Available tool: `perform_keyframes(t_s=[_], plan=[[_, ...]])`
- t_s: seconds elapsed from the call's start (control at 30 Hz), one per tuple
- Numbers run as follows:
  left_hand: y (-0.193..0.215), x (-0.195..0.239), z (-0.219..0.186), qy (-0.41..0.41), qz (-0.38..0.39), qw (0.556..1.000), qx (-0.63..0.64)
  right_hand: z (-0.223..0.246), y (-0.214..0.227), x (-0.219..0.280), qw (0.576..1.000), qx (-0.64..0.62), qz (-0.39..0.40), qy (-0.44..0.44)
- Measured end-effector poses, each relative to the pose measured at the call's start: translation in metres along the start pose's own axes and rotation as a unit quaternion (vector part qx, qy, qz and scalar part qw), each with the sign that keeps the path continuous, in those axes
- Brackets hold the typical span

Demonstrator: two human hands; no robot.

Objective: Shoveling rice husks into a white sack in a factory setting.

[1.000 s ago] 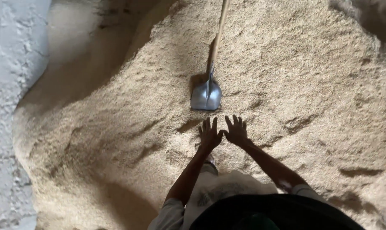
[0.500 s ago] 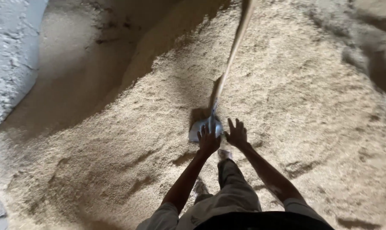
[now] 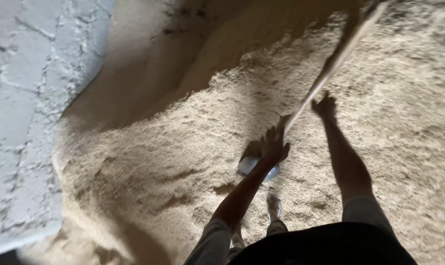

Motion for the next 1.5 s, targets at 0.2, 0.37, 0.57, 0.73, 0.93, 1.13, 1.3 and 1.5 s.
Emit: perform_keyframes(t_s=[0.2,0.37,0.57,0.73,0.93,1.13,1.3,1.5], plan=[[-0.022,-0.004,0.036,-0.025,-0.085,0.995,0.044,-0.134,-0.008,-0.215,0.976,-0.071,-0.191,0.081],[-0.064,0.008,0.100,0.044,-0.068,0.997,-0.008,-0.106,0.012,-0.227,0.953,-0.117,-0.262,0.101],[-0.078,0.023,0.112,0.068,-0.066,0.994,0.054,-0.070,-0.016,-0.181,0.930,-0.326,-0.162,-0.054],[-0.080,0.068,0.129,0.080,-0.044,0.988,0.128,-0.038,-0.020,-0.123,0.867,-0.435,-0.242,0.019],[-0.089,0.098,0.159,0.103,-0.027,0.989,0.099,0.030,-0.103,-0.003,0.926,-0.057,-0.196,0.316],[-0.028,0.121,0.147,0.106,-0.007,0.990,0.096,0.067,-0.133,0.199,0.952,-0.213,-0.082,0.203],[0.094,0.212,0.065,-0.179,-0.074,0.955,0.226,0.114,-0.126,0.332,0.954,-0.253,-0.061,0.149],[0.066,0.322,0.123,-0.175,0.055,0.938,0.293,0.077,-0.182,0.537,0.945,-0.321,-0.054,0.032]])
Point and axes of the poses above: each hand's wrist, its own x-axis away from the middle knuckle, its own y-axis out of the back of the hand, z = x × y, the point moved 7 cm from there along -x, towards the middle knuckle, and after that the axes turned 15 degrees about y, right-handed, at the moved point
